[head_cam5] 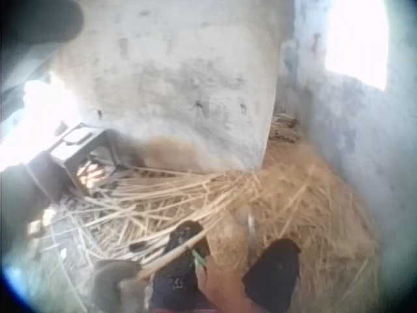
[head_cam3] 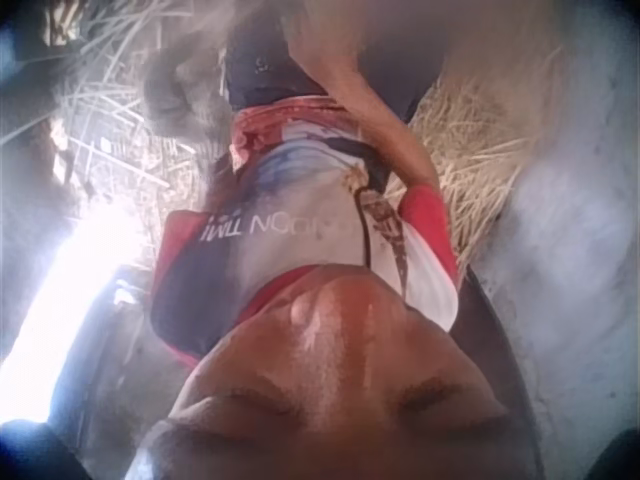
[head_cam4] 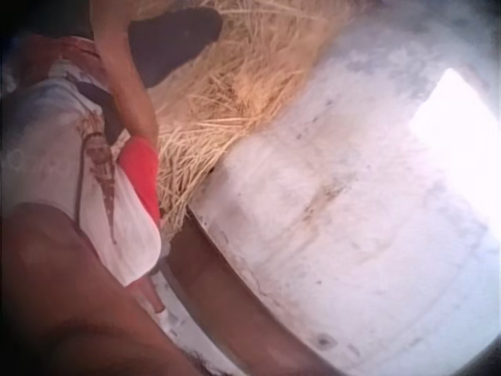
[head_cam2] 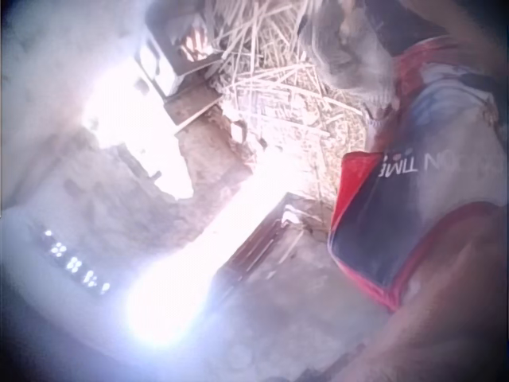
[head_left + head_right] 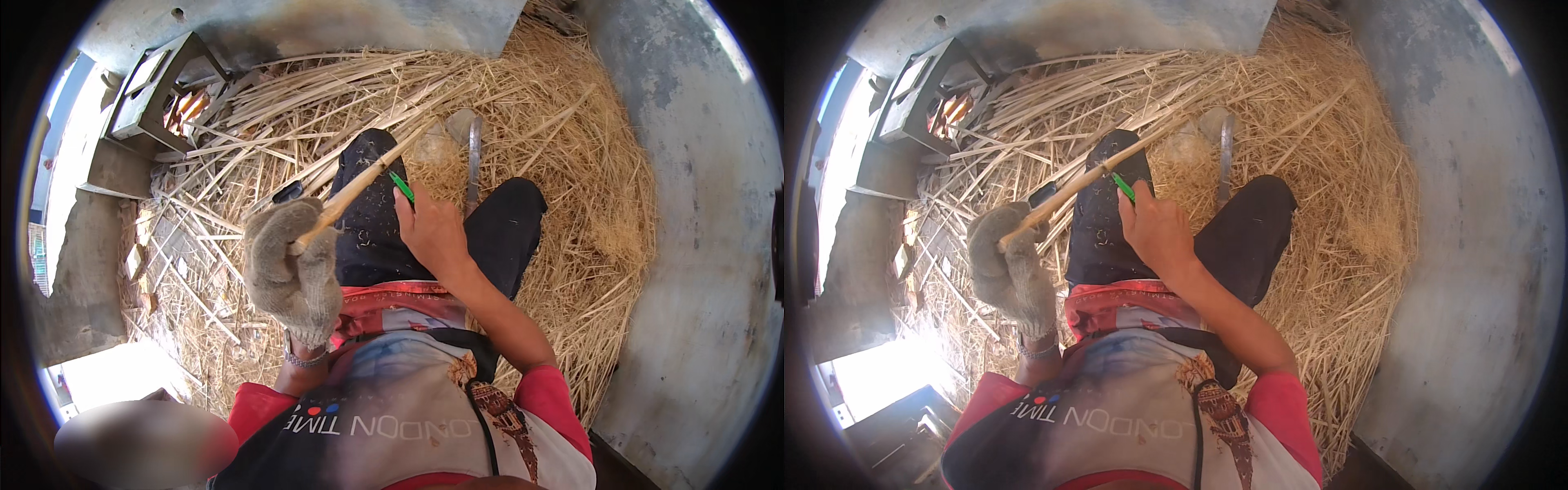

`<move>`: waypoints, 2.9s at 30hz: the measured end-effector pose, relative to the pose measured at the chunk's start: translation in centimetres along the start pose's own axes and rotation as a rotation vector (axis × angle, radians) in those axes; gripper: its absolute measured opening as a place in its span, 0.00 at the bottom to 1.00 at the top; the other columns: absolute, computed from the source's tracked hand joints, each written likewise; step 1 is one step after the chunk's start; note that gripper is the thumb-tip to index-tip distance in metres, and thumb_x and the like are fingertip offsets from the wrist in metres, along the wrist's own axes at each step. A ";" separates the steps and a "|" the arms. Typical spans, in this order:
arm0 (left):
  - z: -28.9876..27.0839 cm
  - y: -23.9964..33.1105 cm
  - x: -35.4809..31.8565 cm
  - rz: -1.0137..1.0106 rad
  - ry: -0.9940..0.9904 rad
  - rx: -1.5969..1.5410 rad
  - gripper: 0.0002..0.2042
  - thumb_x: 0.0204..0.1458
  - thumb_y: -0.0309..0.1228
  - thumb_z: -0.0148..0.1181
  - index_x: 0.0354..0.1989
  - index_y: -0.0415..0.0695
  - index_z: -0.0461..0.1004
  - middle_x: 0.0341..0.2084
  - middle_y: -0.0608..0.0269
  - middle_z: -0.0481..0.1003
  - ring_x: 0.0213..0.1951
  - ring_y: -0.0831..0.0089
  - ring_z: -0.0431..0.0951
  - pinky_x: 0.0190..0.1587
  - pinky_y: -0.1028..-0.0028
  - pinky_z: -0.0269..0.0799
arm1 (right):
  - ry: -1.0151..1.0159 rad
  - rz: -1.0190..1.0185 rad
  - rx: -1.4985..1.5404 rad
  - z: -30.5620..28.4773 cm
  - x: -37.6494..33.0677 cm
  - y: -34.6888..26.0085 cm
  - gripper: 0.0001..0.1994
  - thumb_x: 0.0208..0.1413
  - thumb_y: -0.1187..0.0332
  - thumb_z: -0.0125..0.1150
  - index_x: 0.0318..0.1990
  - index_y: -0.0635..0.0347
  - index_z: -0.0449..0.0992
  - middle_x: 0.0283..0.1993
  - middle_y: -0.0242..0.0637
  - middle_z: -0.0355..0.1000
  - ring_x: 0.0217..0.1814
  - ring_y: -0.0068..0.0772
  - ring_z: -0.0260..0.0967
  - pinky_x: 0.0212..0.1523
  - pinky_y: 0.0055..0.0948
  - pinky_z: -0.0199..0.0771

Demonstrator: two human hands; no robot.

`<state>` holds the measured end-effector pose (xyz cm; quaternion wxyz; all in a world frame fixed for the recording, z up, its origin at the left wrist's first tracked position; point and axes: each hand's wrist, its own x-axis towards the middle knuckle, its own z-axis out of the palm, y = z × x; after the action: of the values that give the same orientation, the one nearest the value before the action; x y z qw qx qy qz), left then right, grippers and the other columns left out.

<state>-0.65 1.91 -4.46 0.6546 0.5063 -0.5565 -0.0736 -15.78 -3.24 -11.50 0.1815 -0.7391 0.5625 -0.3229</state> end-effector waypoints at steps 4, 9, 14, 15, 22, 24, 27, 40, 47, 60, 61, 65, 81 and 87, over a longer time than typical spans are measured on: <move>0.0 -0.6 0.0 -0.054 0.081 0.026 0.17 0.61 0.37 0.60 0.46 0.32 0.72 0.37 0.49 0.74 0.30 0.68 0.78 0.32 0.73 0.79 | -0.077 0.000 0.057 -1.4 0.4 -1.6 0.12 0.63 0.61 0.57 0.32 0.60 0.68 0.17 0.51 0.70 0.20 0.59 0.72 0.21 0.54 0.70; 0.5 -0.2 -0.1 -0.110 0.093 -0.063 0.13 0.54 0.27 0.66 0.45 0.33 0.75 0.38 0.51 0.76 0.40 0.66 0.79 0.38 0.72 0.78 | 0.016 -0.012 -0.006 0.6 0.0 0.0 0.13 0.63 0.60 0.57 0.32 0.60 0.67 0.16 0.50 0.70 0.20 0.59 0.72 0.21 0.53 0.71; 0.1 0.1 0.6 -0.157 0.131 -0.109 0.14 0.57 0.30 0.64 0.46 0.32 0.74 0.38 0.52 0.76 0.36 0.68 0.80 0.32 0.75 0.79 | -0.039 -0.063 0.046 -1.3 0.5 -2.7 0.13 0.63 0.60 0.56 0.32 0.60 0.68 0.17 0.50 0.71 0.20 0.59 0.72 0.21 0.52 0.73; 0.5 0.1 0.5 -0.134 0.134 -0.097 0.14 0.57 0.30 0.64 0.46 0.32 0.74 0.38 0.52 0.76 0.36 0.68 0.80 0.32 0.74 0.79 | -0.022 -0.043 0.011 -0.9 0.7 -2.2 0.14 0.63 0.59 0.55 0.32 0.61 0.68 0.17 0.50 0.71 0.20 0.59 0.72 0.21 0.52 0.73; 0.8 -0.3 1.0 -0.152 0.154 -0.173 0.14 0.57 0.29 0.65 0.46 0.32 0.73 0.38 0.53 0.74 0.37 0.65 0.80 0.33 0.74 0.83 | -0.032 0.036 -0.033 1.3 1.1 4.0 0.16 0.64 0.57 0.54 0.32 0.61 0.69 0.18 0.52 0.71 0.21 0.60 0.72 0.24 0.53 0.72; 1.2 0.6 0.9 -0.187 0.173 -0.172 0.14 0.56 0.29 0.65 0.45 0.32 0.73 0.38 0.53 0.74 0.37 0.64 0.80 0.33 0.73 0.84 | -0.088 0.059 0.075 -1.6 0.4 -0.5 0.16 0.64 0.56 0.54 0.32 0.61 0.69 0.18 0.53 0.70 0.22 0.60 0.72 0.24 0.53 0.72; 1.8 0.4 0.6 -0.068 0.133 -0.102 0.15 0.59 0.33 0.64 0.45 0.33 0.73 0.36 0.51 0.76 0.28 0.67 0.79 0.27 0.76 0.78 | -0.041 0.039 0.130 -1.1 0.2 -0.9 0.15 0.64 0.57 0.55 0.32 0.61 0.68 0.17 0.53 0.70 0.21 0.61 0.72 0.24 0.54 0.72; 2.4 0.8 2.2 -0.184 0.319 0.005 0.12 0.60 0.30 0.60 0.41 0.29 0.75 0.23 0.54 0.76 0.18 0.75 0.74 0.20 0.80 0.69 | -0.114 0.052 0.087 -0.2 1.5 -0.6 0.14 0.64 0.60 0.55 0.32 0.60 0.69 0.19 0.52 0.72 0.22 0.60 0.73 0.23 0.53 0.73; 2.4 0.7 2.1 -0.207 0.301 -0.069 0.11 0.56 0.28 0.66 0.40 0.31 0.75 0.30 0.55 0.75 0.20 0.75 0.73 0.19 0.80 0.69 | -0.091 0.158 -0.089 2.7 2.8 4.6 0.17 0.66 0.57 0.51 0.35 0.64 0.72 0.19 0.54 0.72 0.23 0.58 0.75 0.23 0.53 0.74; 3.7 0.5 1.6 -0.100 0.297 -0.072 0.14 0.58 0.32 0.63 0.41 0.31 0.75 0.31 0.53 0.76 0.21 0.75 0.75 0.18 0.82 0.68 | -0.084 0.094 0.092 -0.6 1.8 1.8 0.15 0.64 0.58 0.54 0.34 0.63 0.72 0.17 0.55 0.71 0.22 0.64 0.73 0.25 0.56 0.73; 3.7 0.8 1.2 -0.094 0.305 -0.072 0.13 0.58 0.32 0.63 0.41 0.31 0.75 0.31 0.53 0.77 0.22 0.75 0.75 0.18 0.82 0.68 | -0.095 0.077 0.130 -1.3 1.0 -0.3 0.16 0.64 0.58 0.54 0.34 0.63 0.73 0.18 0.56 0.71 0.22 0.63 0.73 0.25 0.56 0.73; 4.3 0.7 1.4 -0.105 0.345 -0.113 0.12 0.59 0.31 0.63 0.41 0.31 0.75 0.31 0.54 0.76 0.21 0.75 0.75 0.17 0.81 0.68 | -0.074 0.151 0.028 0.5 2.2 3.6 0.16 0.65 0.57 0.52 0.35 0.63 0.73 0.21 0.58 0.72 0.26 0.63 0.74 0.26 0.56 0.73; 3.2 0.8 2.2 -0.131 0.249 -0.049 0.13 0.59 0.32 0.63 0.42 0.31 0.75 0.31 0.53 0.78 0.20 0.74 0.76 0.19 0.82 0.71 | -0.124 0.119 0.026 -1.3 2.0 -1.0 0.15 0.64 0.57 0.54 0.36 0.61 0.71 0.21 0.55 0.73 0.26 0.62 0.75 0.27 0.55 0.75; 3.5 0.8 1.3 -0.110 0.228 -0.053 0.14 0.59 0.32 0.63 0.43 0.31 0.75 0.31 0.54 0.78 0.21 0.74 0.77 0.20 0.81 0.72 | -0.062 0.120 -0.030 -0.3 2.3 3.2 0.16 0.65 0.57 0.53 0.34 0.63 0.71 0.20 0.55 0.72 0.25 0.62 0.74 0.26 0.56 0.74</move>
<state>-3.37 -0.58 -3.49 0.7217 0.5235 -0.4480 -0.0662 -17.92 -6.33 -12.72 0.2069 -0.7165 0.6045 -0.2801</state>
